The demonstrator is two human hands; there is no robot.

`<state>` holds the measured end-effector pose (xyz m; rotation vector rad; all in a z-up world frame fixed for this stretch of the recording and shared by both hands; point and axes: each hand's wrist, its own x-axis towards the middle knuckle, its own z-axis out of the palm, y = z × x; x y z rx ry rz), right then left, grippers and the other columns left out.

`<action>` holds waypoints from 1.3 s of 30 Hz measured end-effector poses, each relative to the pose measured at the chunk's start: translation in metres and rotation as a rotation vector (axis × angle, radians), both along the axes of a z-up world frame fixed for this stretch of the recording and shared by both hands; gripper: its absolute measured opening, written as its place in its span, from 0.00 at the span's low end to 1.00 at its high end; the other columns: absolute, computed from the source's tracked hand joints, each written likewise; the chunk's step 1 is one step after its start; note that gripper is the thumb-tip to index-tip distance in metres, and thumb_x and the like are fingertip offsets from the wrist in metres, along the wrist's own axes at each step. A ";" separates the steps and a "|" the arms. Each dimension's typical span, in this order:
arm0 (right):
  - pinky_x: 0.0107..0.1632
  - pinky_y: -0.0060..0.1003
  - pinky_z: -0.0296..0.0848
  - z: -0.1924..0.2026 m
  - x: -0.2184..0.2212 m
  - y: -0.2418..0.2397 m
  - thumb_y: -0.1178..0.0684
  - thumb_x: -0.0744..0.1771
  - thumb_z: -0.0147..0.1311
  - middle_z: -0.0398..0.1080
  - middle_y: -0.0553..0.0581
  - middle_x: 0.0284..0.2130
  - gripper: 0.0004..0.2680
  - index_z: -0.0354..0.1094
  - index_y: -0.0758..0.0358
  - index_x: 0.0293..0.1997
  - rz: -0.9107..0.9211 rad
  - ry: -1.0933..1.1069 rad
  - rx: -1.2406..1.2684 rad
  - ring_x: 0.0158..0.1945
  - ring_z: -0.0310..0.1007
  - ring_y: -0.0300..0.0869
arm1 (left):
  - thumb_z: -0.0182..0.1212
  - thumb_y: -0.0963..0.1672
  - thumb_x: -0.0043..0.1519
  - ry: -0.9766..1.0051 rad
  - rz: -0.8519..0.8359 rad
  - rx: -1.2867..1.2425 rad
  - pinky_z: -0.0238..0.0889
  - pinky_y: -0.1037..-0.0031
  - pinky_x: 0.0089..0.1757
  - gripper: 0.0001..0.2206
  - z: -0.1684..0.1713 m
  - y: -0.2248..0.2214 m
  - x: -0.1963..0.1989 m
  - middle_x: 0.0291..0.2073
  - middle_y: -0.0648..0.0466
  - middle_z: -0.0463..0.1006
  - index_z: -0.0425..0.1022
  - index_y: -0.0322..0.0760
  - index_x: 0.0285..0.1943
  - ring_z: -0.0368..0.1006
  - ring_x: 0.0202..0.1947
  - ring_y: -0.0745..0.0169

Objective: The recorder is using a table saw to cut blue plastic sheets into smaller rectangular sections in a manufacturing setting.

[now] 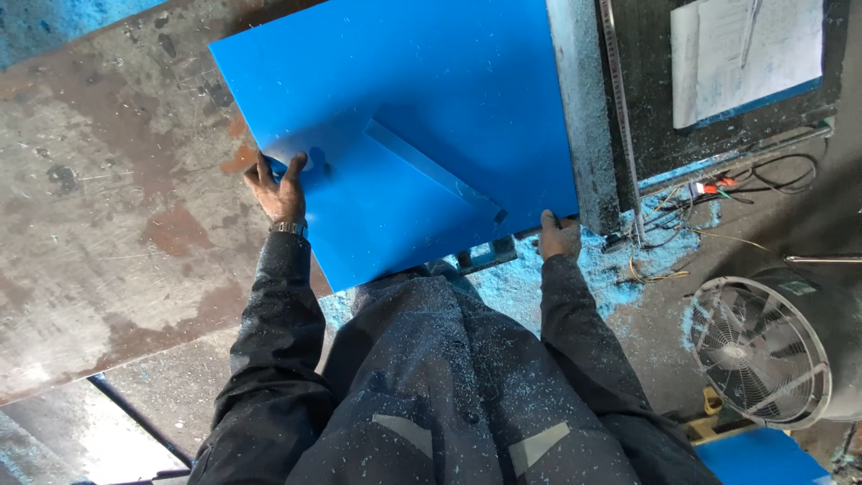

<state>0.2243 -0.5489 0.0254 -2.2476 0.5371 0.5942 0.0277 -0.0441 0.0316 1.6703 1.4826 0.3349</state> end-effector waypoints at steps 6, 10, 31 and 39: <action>0.57 0.59 0.73 0.030 -0.003 0.075 0.33 0.70 0.58 0.63 0.66 0.58 0.25 0.57 0.60 0.67 0.566 -0.358 -0.163 0.59 0.68 0.58 | 0.74 0.60 0.50 0.061 -0.073 -0.038 0.63 0.48 0.58 0.48 0.009 0.006 0.000 0.59 0.44 0.60 0.62 0.38 0.79 0.62 0.62 0.41; 0.52 0.67 0.63 0.056 -0.005 0.144 0.31 0.62 0.63 0.59 0.73 0.57 0.32 0.55 0.64 0.65 1.059 -0.418 -0.185 0.59 0.60 0.66 | 0.76 0.58 0.52 0.045 -0.140 -0.033 0.62 0.47 0.60 0.48 0.006 0.006 -0.010 0.63 0.43 0.59 0.59 0.41 0.80 0.61 0.66 0.39; 0.21 0.37 0.70 0.159 -0.111 -0.116 0.24 0.65 0.43 0.67 0.49 0.19 0.24 0.65 0.58 0.44 0.298 0.464 0.132 0.18 0.65 0.36 | 0.79 0.55 0.57 0.140 -0.445 0.193 0.63 0.47 0.60 0.43 0.024 -0.032 -0.056 0.65 0.40 0.60 0.61 0.39 0.80 0.60 0.67 0.39; 0.20 0.37 0.64 0.163 -0.106 -0.149 0.24 0.69 0.40 0.64 0.49 0.15 0.25 0.66 0.61 0.40 0.296 0.354 0.026 0.15 0.62 0.37 | 0.75 0.66 0.45 0.427 -1.183 0.448 0.39 0.34 0.71 0.66 0.065 -0.138 -0.060 0.80 0.33 0.32 0.39 0.39 0.86 0.31 0.79 0.26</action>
